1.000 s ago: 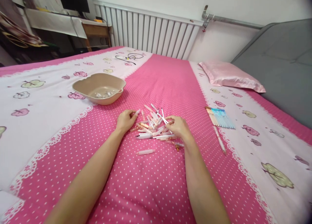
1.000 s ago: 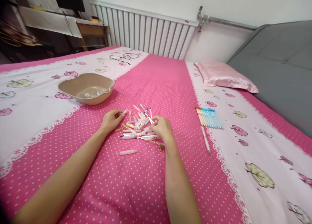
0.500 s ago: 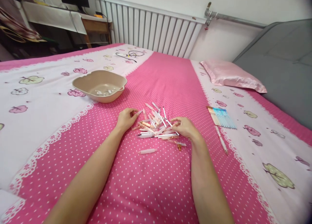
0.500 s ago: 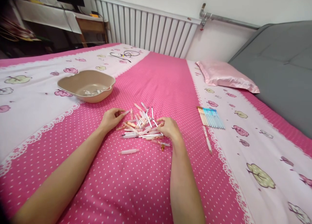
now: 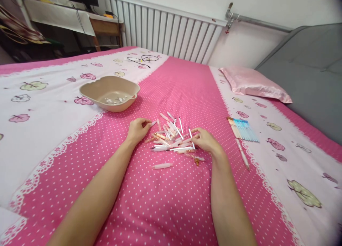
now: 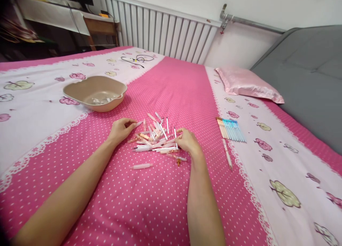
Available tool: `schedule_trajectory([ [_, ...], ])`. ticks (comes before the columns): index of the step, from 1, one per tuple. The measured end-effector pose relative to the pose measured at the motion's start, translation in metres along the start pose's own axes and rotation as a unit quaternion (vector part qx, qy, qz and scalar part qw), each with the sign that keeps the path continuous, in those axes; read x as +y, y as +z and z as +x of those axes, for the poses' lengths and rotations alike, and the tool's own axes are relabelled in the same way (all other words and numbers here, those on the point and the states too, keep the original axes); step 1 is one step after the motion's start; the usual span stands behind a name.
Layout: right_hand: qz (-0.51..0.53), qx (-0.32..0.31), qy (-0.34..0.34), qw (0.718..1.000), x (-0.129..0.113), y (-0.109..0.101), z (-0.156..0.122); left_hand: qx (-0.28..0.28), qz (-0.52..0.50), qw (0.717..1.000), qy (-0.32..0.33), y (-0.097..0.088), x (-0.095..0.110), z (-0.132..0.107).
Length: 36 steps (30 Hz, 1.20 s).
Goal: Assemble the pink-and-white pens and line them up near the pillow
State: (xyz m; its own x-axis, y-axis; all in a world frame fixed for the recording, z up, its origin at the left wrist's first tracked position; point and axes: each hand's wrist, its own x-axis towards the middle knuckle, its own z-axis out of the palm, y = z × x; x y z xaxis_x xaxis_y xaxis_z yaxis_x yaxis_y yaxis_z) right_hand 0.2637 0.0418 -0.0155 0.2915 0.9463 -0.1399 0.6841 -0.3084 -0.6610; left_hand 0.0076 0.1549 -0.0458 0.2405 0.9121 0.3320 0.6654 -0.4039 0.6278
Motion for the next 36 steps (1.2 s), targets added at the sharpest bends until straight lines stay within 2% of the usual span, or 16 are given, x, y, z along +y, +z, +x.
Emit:
schedule_trajectory([
  [5, -0.008, 0.008, 0.006, 1.0, -0.002, -0.001, -0.001, 0.006, 0.011, 1.0, 0.009, -0.001, 0.001, 0.0],
  [10, -0.017, 0.044, 0.008, 0.999, -0.004, -0.004, -0.002, 0.006, 0.023, 0.999, 0.032, -0.003, 0.004, -0.002],
  [19, -0.015, 0.077, -0.054, 0.995, -0.001, -0.01, -0.001, 0.024, 0.038, 0.994, 0.102, -0.002, 0.011, -0.008],
  [22, -0.022, 0.096, -0.036, 0.994, -0.001, -0.012, 0.0, 0.016, 0.014, 0.991, 0.136, -0.006, 0.021, -0.019],
  [28, -0.12, 0.134, 0.064, 0.982, -0.001, -0.015, -0.003, -0.071, -0.049, 0.963, 0.254, -0.015, 0.038, -0.046],
  [31, -0.155, 0.125, 0.093, 0.976, 0.001, -0.014, -0.002, -0.088, -0.041, 0.959, 0.266, -0.015, 0.039, -0.05],
  [36, -0.145, 0.096, 0.081, 0.981, 0.002, -0.009, 0.001, -0.093, -0.032, 0.96, 0.264, -0.012, 0.037, -0.048],
])
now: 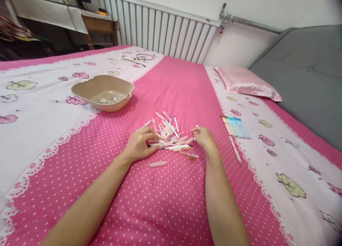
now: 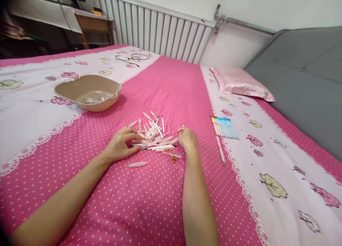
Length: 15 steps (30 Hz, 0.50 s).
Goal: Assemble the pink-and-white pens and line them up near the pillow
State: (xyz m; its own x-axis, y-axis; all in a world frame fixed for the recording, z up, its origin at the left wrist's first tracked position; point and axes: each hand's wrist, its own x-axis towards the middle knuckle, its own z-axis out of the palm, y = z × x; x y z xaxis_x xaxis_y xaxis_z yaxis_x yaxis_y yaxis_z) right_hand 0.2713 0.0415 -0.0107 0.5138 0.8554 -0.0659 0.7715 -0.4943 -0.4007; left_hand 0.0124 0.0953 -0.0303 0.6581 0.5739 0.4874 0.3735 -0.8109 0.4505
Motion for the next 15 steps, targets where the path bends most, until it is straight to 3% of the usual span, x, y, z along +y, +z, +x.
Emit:
schedule_trajectory([
  [9, 0.043, -0.038, -0.044, 0.997, 0.0, 0.007, 0.002, 0.04, 0.011, 0.998, -0.039, 0.006, -0.01, -0.003],
  [15, 0.023, 0.007, -0.088, 0.996, -0.007, 0.007, 0.0, 0.07, 0.049, 0.993, -0.081, 0.006, -0.013, -0.003],
])
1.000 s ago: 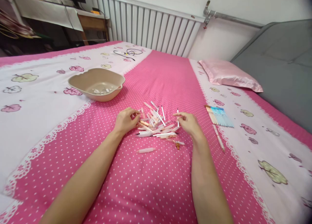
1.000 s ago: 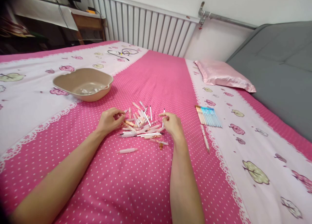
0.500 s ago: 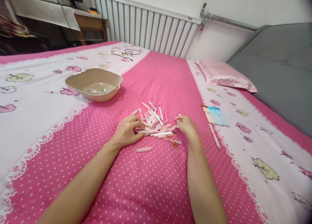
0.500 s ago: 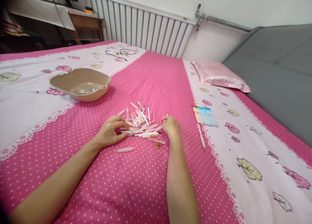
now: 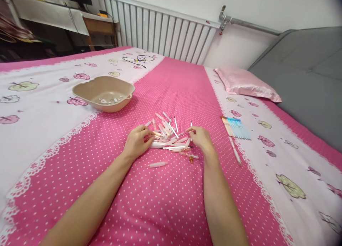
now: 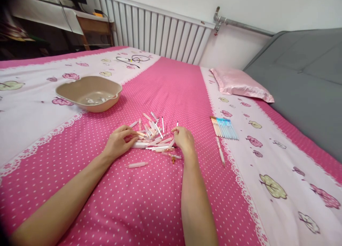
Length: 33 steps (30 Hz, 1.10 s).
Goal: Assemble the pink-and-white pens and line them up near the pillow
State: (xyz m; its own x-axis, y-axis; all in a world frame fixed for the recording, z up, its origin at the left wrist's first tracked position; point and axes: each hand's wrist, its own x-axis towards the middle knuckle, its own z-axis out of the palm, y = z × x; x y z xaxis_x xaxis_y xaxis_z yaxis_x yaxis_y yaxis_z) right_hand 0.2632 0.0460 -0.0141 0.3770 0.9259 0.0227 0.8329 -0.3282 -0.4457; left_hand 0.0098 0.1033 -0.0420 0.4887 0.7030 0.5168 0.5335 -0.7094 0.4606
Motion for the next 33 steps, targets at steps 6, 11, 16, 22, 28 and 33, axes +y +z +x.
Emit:
schedule_trajectory([
  [6, -0.008, -0.021, -0.022, 1.0, -0.0014, 0.0054, 0.0003, 0.016, 0.008, 1.0, -0.026, 0.0013, -0.0015, -0.0003],
  [11, 0.0, -0.033, -0.022, 0.999, 0.0005, 0.0063, 0.001, 0.007, 0.005, 1.0, -0.003, -0.0003, 0.002, 0.0004],
  [16, 0.008, -0.048, -0.042, 0.998, 0.0003, 0.0063, 0.0014, -0.014, -0.002, 1.0, 0.026, -0.0015, 0.0031, 0.0001],
  [22, 0.025, -0.047, -0.027, 0.998, 0.0006, 0.0062, 0.0015, -0.012, -0.009, 1.0, 0.025, -0.0001, 0.0022, -0.0005],
  [28, 0.011, -0.047, -0.025, 0.999, 0.0, 0.0067, 0.0006, 0.016, -0.017, 1.0, -0.011, -0.0018, 0.0032, 0.0005],
  [33, 0.012, -0.071, -0.04, 0.997, -0.0019, 0.0052, -0.0007, 0.034, -0.009, 0.998, -0.058, -0.0026, 0.0015, 0.0009],
])
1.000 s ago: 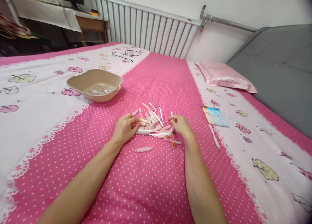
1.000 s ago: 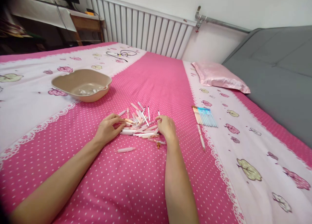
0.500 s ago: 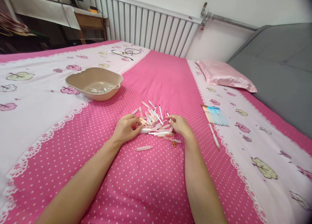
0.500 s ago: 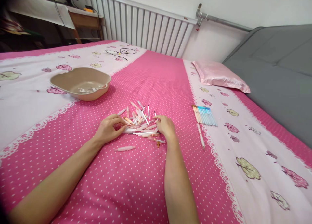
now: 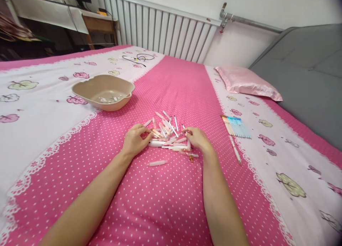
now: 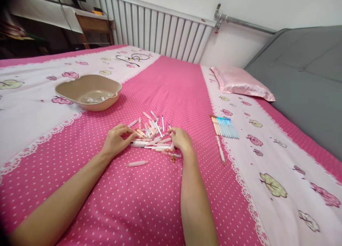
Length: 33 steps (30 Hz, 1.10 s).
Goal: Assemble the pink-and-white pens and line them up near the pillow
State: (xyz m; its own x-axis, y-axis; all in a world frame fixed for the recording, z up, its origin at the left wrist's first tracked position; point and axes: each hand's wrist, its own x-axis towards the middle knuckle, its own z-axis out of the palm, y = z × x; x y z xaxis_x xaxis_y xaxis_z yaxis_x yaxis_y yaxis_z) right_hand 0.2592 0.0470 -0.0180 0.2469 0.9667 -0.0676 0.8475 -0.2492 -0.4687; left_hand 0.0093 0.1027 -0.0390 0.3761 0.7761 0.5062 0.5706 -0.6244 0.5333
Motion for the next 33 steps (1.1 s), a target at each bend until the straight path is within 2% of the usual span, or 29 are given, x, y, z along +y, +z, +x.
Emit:
schedule_trajectory([
  [7, 0.016, -0.002, -0.012, 1.0, -0.001, -0.002, -0.001, 0.019, 0.018, 1.0, -0.017, 0.002, -0.004, 0.001],
  [15, 0.066, 0.025, -0.035, 0.997, 0.001, 0.0, 0.0, -0.011, 0.03, 0.999, -0.009, 0.001, -0.003, 0.001],
  [22, 0.091, 0.044, -0.068, 0.993, -0.002, -0.001, -0.001, -0.03, 0.079, 0.995, 0.043, 0.003, -0.004, -0.001],
  [25, 0.1, 0.052, -0.079, 0.99, -0.006, -0.003, -0.002, -0.035, 0.096, 0.994, 0.046, 0.003, -0.004, -0.001],
  [33, 0.1, 0.07, -0.121, 0.985, -0.008, -0.004, -0.002, -0.048, 0.051, 0.995, 0.065, 0.002, -0.002, 0.0],
])
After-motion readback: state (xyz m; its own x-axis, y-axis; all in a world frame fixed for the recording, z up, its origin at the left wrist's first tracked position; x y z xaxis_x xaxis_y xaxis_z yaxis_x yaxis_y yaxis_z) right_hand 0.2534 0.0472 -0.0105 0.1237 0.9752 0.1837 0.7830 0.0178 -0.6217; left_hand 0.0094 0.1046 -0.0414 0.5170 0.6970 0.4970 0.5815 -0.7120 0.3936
